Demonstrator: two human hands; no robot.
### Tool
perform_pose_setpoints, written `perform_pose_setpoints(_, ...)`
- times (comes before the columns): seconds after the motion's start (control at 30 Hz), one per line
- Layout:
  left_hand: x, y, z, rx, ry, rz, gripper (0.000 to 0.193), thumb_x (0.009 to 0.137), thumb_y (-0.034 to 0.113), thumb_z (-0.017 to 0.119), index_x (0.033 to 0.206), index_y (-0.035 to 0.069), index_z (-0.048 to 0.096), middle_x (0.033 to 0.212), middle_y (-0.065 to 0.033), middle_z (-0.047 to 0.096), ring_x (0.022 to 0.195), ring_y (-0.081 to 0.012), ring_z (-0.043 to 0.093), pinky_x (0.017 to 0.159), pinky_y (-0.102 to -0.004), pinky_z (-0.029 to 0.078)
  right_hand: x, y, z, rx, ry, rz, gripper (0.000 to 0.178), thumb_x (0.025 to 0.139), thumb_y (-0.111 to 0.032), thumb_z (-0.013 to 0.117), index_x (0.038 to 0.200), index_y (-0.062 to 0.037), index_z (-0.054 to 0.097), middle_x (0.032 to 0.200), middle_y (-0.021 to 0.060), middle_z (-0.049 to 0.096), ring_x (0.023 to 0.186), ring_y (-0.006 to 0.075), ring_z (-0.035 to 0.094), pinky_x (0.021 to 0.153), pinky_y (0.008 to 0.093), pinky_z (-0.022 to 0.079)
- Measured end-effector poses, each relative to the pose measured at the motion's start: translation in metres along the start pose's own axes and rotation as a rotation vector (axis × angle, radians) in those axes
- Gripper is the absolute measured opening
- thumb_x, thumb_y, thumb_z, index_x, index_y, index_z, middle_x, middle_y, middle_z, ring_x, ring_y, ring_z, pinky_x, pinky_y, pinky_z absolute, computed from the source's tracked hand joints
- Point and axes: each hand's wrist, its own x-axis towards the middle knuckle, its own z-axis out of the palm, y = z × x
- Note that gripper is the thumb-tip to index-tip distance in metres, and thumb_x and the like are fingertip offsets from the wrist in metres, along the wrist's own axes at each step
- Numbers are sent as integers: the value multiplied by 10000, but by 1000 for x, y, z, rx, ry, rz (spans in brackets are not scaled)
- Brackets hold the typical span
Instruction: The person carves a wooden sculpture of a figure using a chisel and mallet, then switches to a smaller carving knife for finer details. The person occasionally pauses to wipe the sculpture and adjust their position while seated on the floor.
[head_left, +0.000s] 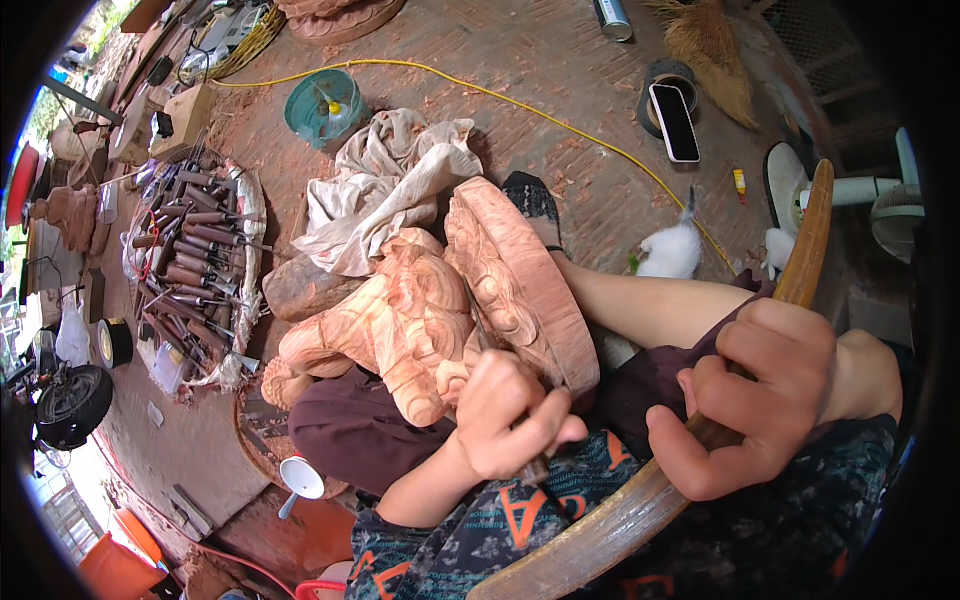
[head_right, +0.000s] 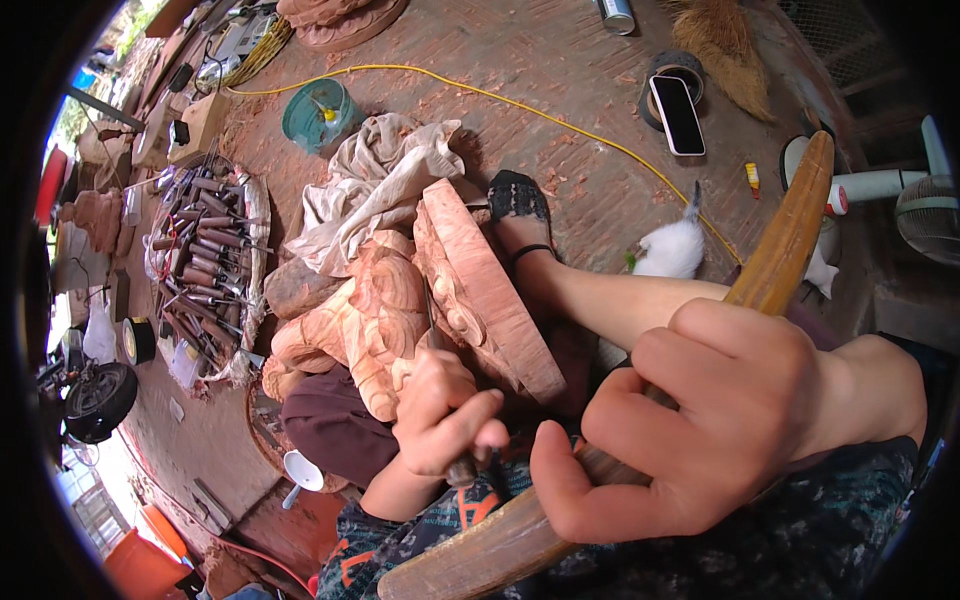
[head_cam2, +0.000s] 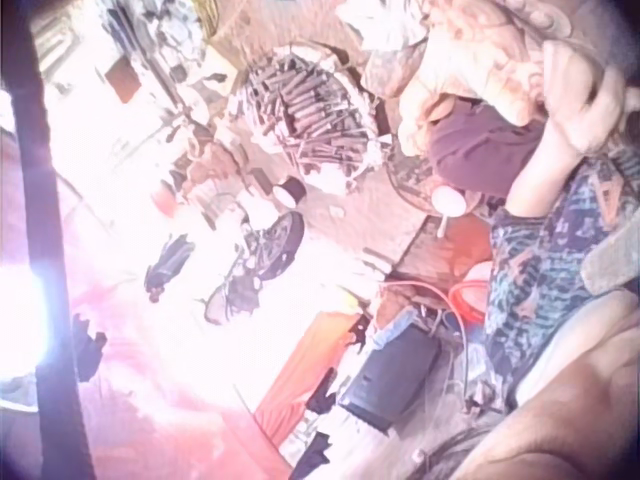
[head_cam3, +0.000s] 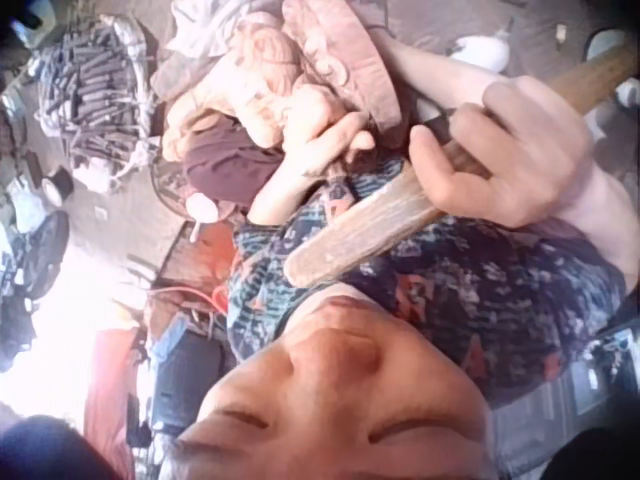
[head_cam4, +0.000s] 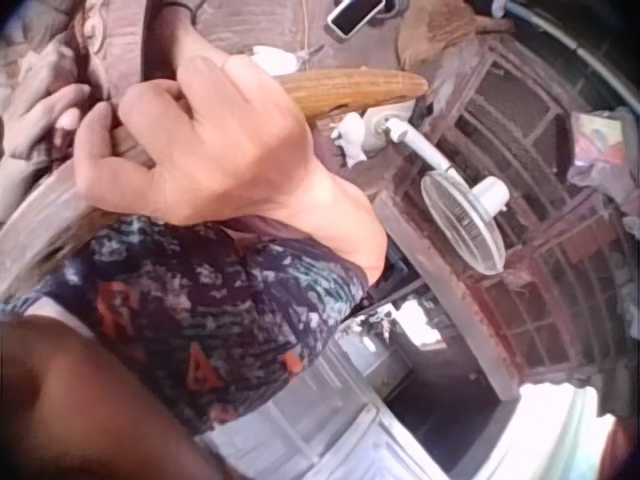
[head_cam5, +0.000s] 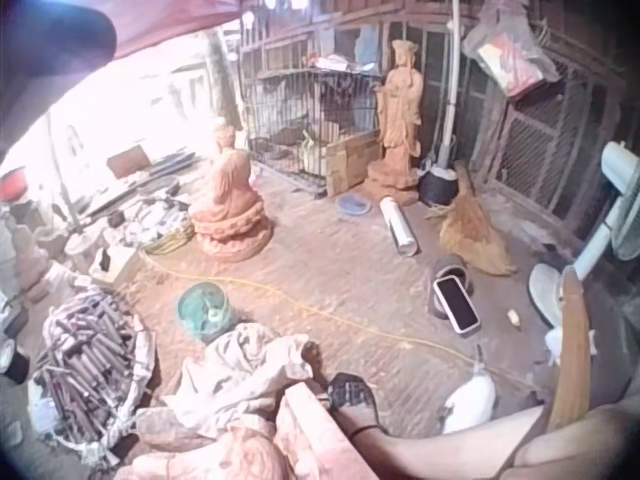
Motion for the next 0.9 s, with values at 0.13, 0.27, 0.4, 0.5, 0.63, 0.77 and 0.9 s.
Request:
perform_pose_setpoints(0.13, 7, 17, -7, 13, 63, 160, 281, 826, 247, 727, 845, -17, 631, 614, -25, 424, 520, -180, 440, 472, -297, 354, -4, 2, 2, -27, 20, 4, 404, 599, 20, 644, 907, -232, 576, 638, -29, 365, 482, 80, 340, 411, 213, 265)
perform_pose_setpoints(0.27, 4, 8, -4, -113, 24, 61, 296, 843, 237, 713, 814, -43, 621, 592, -32, 428, 486, -171, 429, 430, -290, 333, -3, 3, 5, -23, 31, 1, 418, 583, 24, 643, 908, -231, 575, 635, -28, 364, 484, 81, 338, 415, 215, 264)
perform_pose_setpoints(0.4, 5, 6, 1, -127, 70, 34, 296, 837, 242, 715, 819, -39, 622, 597, -38, 434, 489, -181, 431, 427, -293, 318, -5, 3, 2, -21, 10, -14, 396, 584, 0, 640, 909, -218, 577, 629, -25, 362, 486, 86, 346, 417, 224, 273)
perform_pose_setpoints(0.5, 6, 2, 2, 13, -7, -8, 290, 836, 246, 713, 840, -31, 628, 609, -38, 432, 506, -185, 442, 443, -309, 321, -4, 1, 0, -50, -69, 36, 335, 606, -63, 636, 907, -202, 583, 623, -21, 361, 483, 92, 355, 417, 227, 279)
perform_pose_setpoints(0.63, 3, 12, -9, 40, 20, -65, 318, 854, 295, 689, 891, -17, 640, 685, -50, 440, 579, -198, 469, 498, -315, 349, -9, 1, 4, -6, -106, 42, 264, 627, -150, 635, 885, -185, 593, 617, -18, 356, 474, 95, 359, 419, 225, 284)
perform_pose_setpoints(0.77, 10, 21, 3, -250, 601, 40, 320, 918, 337, 629, 977, 33, 548, 709, -38, 465, 594, -172, 468, 511, -313, 356, -12, -4, 4, 103, -128, 13, 218, 642, -182, 641, 856, -188, 599, 610, -28, 342, 468, 91, 357, 419, 224, 275)
perform_pose_setpoints(0.9, 16, 16, -16, -195, 408, -262, 438, 959, 511, 480, 1026, 79, 492, 582, 23, 403, 473, -94, 336, 445, -251, 269, -18, 0, 7, 141, -224, 26, 158, 668, -174, 634, 812, -182, 571, 600, -33, 329, 510, 105, 394, 445, 233, 280)
